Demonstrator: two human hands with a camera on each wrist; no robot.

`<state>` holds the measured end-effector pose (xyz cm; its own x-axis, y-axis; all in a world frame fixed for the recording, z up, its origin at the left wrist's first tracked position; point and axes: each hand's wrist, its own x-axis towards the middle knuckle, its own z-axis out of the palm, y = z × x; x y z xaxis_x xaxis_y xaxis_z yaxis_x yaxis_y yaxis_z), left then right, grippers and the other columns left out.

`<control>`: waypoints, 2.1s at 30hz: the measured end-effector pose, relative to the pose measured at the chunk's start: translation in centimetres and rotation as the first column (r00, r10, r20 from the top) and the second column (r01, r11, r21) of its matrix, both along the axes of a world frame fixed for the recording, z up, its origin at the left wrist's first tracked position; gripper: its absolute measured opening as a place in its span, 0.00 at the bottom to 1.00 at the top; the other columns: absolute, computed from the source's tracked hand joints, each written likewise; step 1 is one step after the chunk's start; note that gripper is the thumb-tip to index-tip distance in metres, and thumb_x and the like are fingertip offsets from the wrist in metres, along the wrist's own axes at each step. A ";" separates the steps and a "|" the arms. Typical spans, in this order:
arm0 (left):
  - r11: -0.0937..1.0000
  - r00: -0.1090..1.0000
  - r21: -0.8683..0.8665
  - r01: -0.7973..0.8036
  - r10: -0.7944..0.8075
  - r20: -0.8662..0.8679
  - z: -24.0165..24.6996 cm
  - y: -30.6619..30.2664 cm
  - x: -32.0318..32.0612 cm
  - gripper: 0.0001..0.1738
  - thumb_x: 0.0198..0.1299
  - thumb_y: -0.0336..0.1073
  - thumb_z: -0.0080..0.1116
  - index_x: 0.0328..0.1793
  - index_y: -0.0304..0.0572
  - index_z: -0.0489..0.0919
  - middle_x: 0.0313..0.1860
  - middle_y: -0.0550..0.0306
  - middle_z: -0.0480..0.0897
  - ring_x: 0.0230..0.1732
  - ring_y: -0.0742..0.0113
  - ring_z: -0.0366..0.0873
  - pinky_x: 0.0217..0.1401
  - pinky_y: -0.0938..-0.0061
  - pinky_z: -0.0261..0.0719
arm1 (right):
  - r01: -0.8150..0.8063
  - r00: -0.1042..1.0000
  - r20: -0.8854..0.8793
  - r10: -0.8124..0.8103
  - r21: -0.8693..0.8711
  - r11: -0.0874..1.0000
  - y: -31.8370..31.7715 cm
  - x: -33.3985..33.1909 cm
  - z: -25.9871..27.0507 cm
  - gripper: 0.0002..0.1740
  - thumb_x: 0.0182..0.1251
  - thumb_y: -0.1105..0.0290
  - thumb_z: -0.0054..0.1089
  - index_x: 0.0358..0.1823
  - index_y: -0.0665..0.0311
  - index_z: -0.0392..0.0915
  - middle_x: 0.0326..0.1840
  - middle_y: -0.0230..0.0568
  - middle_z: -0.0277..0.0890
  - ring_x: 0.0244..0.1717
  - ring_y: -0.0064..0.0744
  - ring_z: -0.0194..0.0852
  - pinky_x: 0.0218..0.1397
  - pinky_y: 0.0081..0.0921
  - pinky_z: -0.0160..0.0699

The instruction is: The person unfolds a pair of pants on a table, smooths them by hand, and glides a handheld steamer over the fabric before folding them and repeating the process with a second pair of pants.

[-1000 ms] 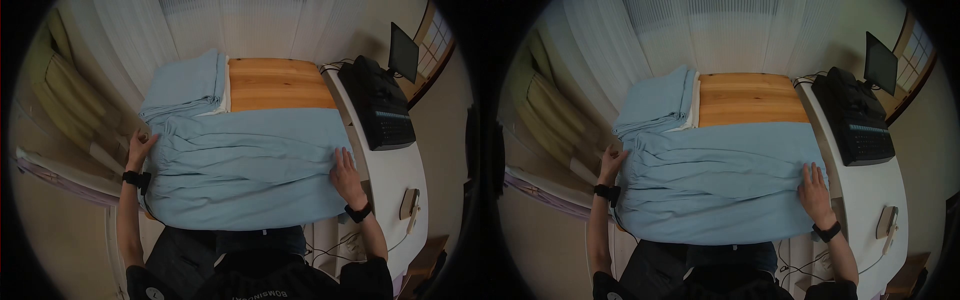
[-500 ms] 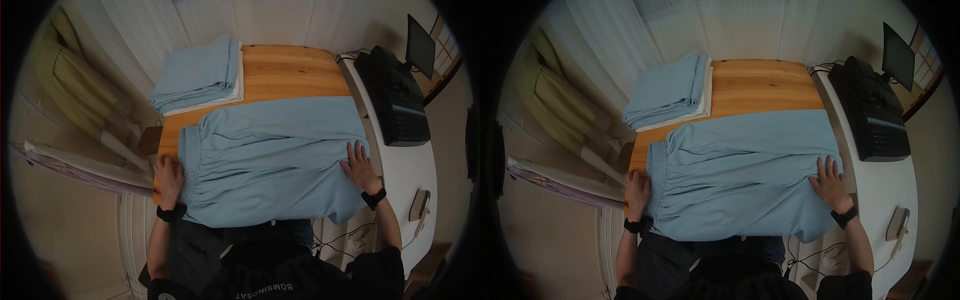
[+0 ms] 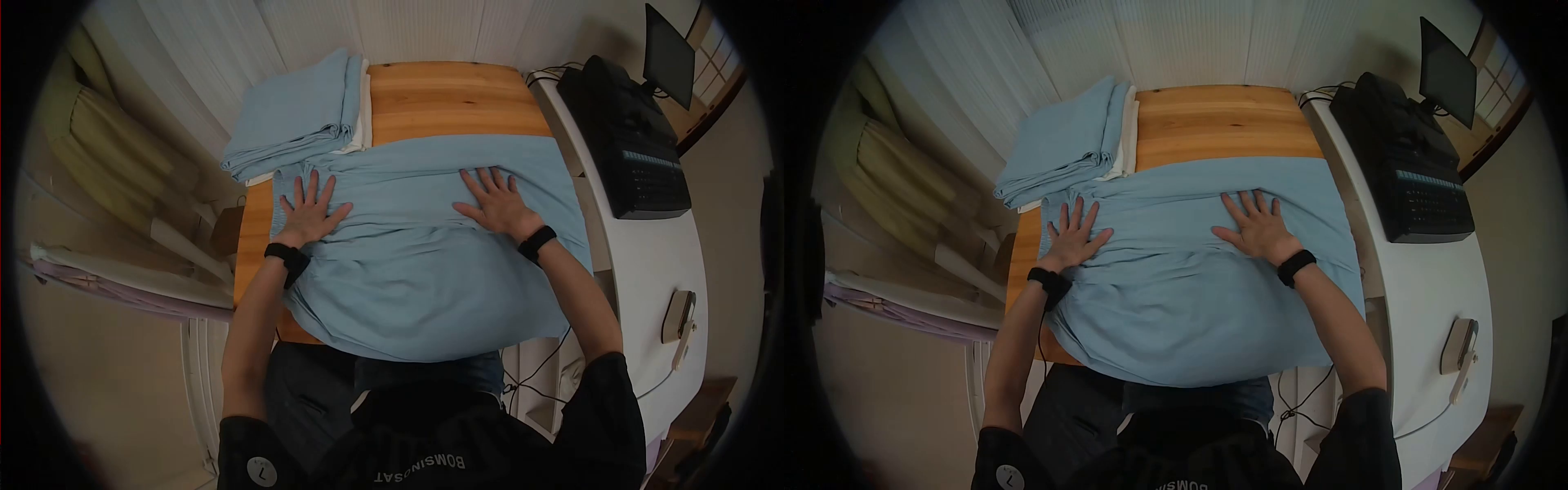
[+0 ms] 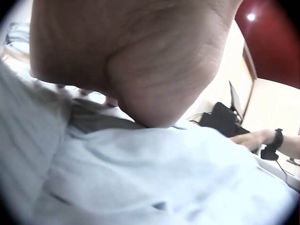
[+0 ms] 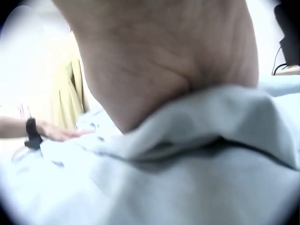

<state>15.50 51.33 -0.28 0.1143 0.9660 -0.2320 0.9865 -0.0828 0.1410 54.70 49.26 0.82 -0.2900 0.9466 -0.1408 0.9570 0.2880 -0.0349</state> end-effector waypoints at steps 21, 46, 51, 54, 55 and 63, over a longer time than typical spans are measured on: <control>0.969 0.997 0.242 0.045 -0.058 0.047 0.9 -17.2 2.7 0.48 0.68 0.68 0.49 0.84 0.46 0.57 0.86 0.38 0.43 0.85 0.31 0.32 0.79 0.27 0.32 | 0.229 0.973 0.016 -0.228 -0.056 0.972 -11.1 12.2 2.6 0.45 0.75 0.33 0.41 0.84 0.49 0.48 0.85 0.55 0.45 0.85 0.58 0.39 0.83 0.60 0.42; 0.813 0.608 0.116 -0.571 0.324 0.725 -0.4 -21.9 -2.3 0.16 0.64 0.38 0.68 0.39 0.37 0.71 0.25 0.59 0.68 0.27 0.70 0.64 0.33 0.72 0.67 | 0.807 -0.440 -0.870 -0.224 -0.492 0.327 -34.3 29.4 5.7 0.13 0.80 0.54 0.54 0.48 0.55 0.74 0.22 0.23 0.71 0.12 0.10 0.59 0.10 0.09 0.57; 0.804 0.348 -0.131 -0.580 0.390 0.853 0.2 -22.2 -2.5 0.13 0.67 0.36 0.67 0.46 0.34 0.76 0.30 0.61 0.78 0.30 0.78 0.69 0.34 0.79 0.68 | 0.587 -0.493 -0.850 -0.184 -0.482 0.650 -28.1 2.6 10.4 0.12 0.79 0.64 0.51 0.55 0.62 0.72 0.21 0.30 0.68 0.11 0.15 0.59 0.10 0.12 0.51; 0.797 0.259 -0.245 -0.553 0.443 0.858 1.8 -21.2 -2.5 0.14 0.68 0.35 0.66 0.50 0.31 0.79 0.35 0.60 0.83 0.32 0.80 0.73 0.35 0.82 0.70 | 0.050 -0.387 -0.677 -0.626 -0.694 0.719 -25.7 -7.0 10.4 0.18 0.76 0.67 0.55 0.61 0.68 0.70 0.23 0.33 0.70 0.13 0.19 0.60 0.15 0.18 0.56; 0.761 0.171 -0.370 -0.534 0.525 0.834 2.0 -21.0 -2.6 0.14 0.68 0.34 0.65 0.51 0.30 0.79 0.37 0.59 0.85 0.33 0.79 0.75 0.36 0.82 0.71 | -0.112 -0.265 -0.657 -0.705 -0.705 0.700 -25.0 -9.5 10.2 0.14 0.77 0.67 0.54 0.57 0.67 0.69 0.25 0.34 0.70 0.16 0.19 0.60 0.18 0.19 0.55; 0.818 0.195 -0.159 -0.552 0.313 0.930 0.8 -20.9 -3.4 0.13 0.70 0.38 0.63 0.48 0.31 0.80 0.35 0.63 0.83 0.33 0.78 0.74 0.37 0.80 0.70 | -0.354 -0.039 -0.562 -0.826 -0.766 0.538 -25.5 -14.7 6.6 0.21 0.77 0.60 0.58 0.60 0.68 0.69 0.26 0.30 0.68 0.17 0.15 0.58 0.19 0.18 0.56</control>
<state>12.14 30.39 0.50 -0.3234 0.9380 -0.1247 0.1234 0.1725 0.9773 40.00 23.80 7.40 -0.4548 0.7247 -0.5176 -0.1721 -0.6418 -0.7473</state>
